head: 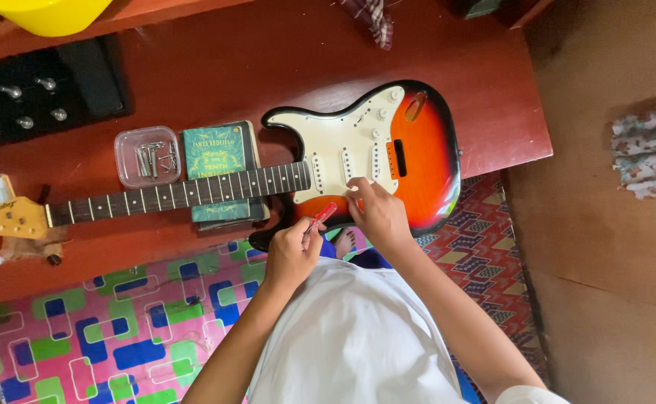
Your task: The person uses a red screwdriver to adjust the screws on the pickups and control knobs of a sunburst electric guitar resting on a table. They systematically tighten and loosen various screws on the guitar's body while occasionally picking up and placing down small screws.
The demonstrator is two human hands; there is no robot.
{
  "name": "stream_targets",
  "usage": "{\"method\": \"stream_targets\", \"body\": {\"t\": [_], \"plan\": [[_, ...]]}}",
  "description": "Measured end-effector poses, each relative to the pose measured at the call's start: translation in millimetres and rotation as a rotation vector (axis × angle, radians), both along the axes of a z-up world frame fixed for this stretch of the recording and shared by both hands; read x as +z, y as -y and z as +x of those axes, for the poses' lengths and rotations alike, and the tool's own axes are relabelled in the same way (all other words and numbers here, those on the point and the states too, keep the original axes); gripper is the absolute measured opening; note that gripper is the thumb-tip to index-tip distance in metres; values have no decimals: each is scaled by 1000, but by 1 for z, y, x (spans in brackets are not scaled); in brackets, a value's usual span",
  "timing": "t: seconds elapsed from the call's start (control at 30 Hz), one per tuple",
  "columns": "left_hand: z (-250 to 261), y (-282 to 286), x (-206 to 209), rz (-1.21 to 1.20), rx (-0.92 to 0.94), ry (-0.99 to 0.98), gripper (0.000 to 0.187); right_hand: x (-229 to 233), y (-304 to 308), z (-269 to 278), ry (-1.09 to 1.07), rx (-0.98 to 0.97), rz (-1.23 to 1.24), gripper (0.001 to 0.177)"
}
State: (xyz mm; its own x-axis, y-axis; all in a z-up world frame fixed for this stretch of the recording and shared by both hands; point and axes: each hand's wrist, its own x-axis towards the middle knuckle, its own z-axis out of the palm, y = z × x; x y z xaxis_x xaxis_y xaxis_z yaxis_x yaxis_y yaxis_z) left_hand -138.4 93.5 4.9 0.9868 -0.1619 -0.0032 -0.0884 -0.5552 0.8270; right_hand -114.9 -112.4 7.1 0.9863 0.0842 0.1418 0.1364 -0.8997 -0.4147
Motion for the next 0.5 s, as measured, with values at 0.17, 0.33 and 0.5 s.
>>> {"method": "stream_targets", "body": {"t": [0.17, 0.33, 0.5], "plan": [[3, 0, 4, -21, 21, -17, 16, 5, 4, 14, -320, -156, 231, 32], [8, 0, 5, -17, 8, -20, 16, -12, 8, 17, -293, -138, 118, 14], [12, 2, 6, -22, -27, -54, 9, -7, 11, 15, -298, -114, 165, 11]]}}
